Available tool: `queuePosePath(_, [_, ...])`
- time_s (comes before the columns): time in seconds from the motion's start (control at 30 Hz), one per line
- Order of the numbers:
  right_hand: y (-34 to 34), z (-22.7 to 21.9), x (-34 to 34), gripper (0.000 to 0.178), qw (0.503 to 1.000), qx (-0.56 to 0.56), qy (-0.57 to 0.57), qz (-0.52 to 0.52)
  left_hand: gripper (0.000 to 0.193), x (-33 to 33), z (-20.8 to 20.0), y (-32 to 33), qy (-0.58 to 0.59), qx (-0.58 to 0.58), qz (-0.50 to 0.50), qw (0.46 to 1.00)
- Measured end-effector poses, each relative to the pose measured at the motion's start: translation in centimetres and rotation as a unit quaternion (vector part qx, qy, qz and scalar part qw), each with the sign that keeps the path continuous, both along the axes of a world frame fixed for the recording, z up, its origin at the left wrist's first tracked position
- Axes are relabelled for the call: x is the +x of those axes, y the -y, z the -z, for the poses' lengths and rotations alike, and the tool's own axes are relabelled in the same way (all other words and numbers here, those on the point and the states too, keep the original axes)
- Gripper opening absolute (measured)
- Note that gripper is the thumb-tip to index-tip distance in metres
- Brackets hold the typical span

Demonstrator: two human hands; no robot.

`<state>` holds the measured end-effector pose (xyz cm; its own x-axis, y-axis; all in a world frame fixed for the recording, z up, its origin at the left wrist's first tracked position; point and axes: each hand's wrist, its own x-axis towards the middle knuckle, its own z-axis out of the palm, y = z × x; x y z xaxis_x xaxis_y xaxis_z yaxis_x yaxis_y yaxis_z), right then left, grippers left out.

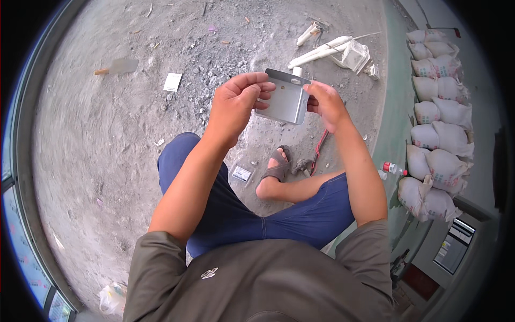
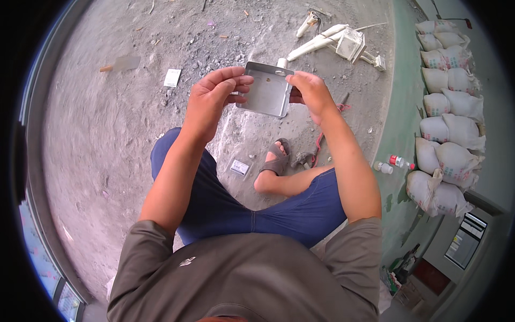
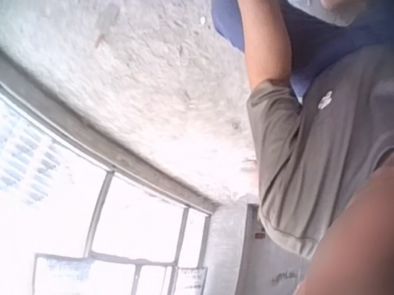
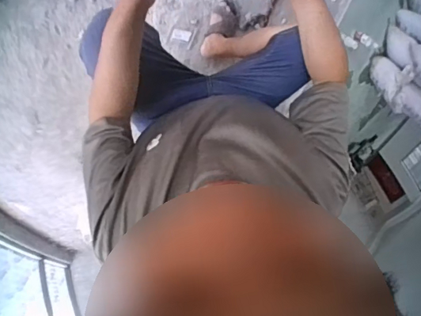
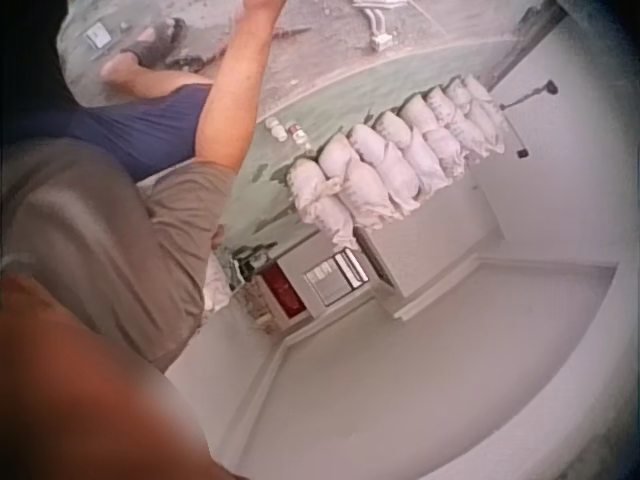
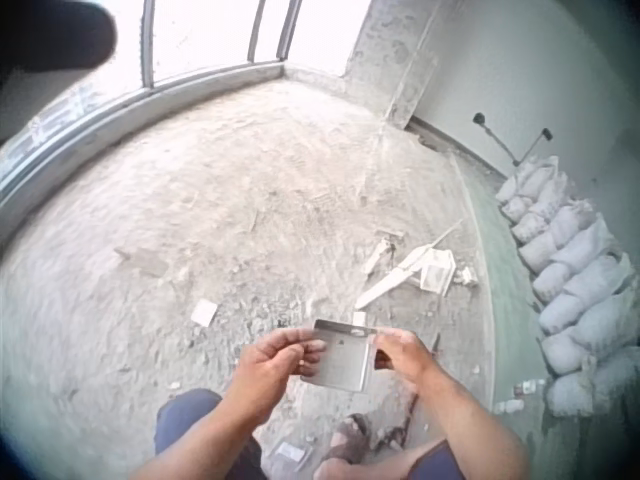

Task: Inspecting and handling electrical box components and instruction manual on a construction site.

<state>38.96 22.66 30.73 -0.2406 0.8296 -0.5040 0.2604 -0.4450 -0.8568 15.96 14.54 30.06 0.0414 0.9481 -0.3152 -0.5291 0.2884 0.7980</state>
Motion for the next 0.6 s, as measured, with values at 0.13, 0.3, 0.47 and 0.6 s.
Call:
queuePosePath(0.13, [-2.3, -1.0, 3.0, 0.043, 0.996, -0.068, 0.028, -0.052, 0.031, 0.0, 1.7, -0.9, -0.193, 0.039, -0.038, 0.980])
queuePosePath(0.3, [-3.3, 2.3, 7.9, 0.046, 0.989, -0.083, 0.077, -0.093, 0.049, 5.8, 6.2, -1.2, -0.173, -0.073, 0.077, 0.979])
queuePosePath(0.47, [0.1, 11.2, 10.1, 0.063, 0.995, -0.075, 0.065, -0.031, 0.037, 12.4, 14.0, -1.1, -0.133, -0.206, 0.109, 0.963])
queuePosePath(0.6, [1.6, 17.1, 9.3, 0.065, 0.997, -0.078, 0.019, 0.007, 0.033, 11.7, 20.3, -0.7, -0.100, -0.238, 0.119, 0.959])
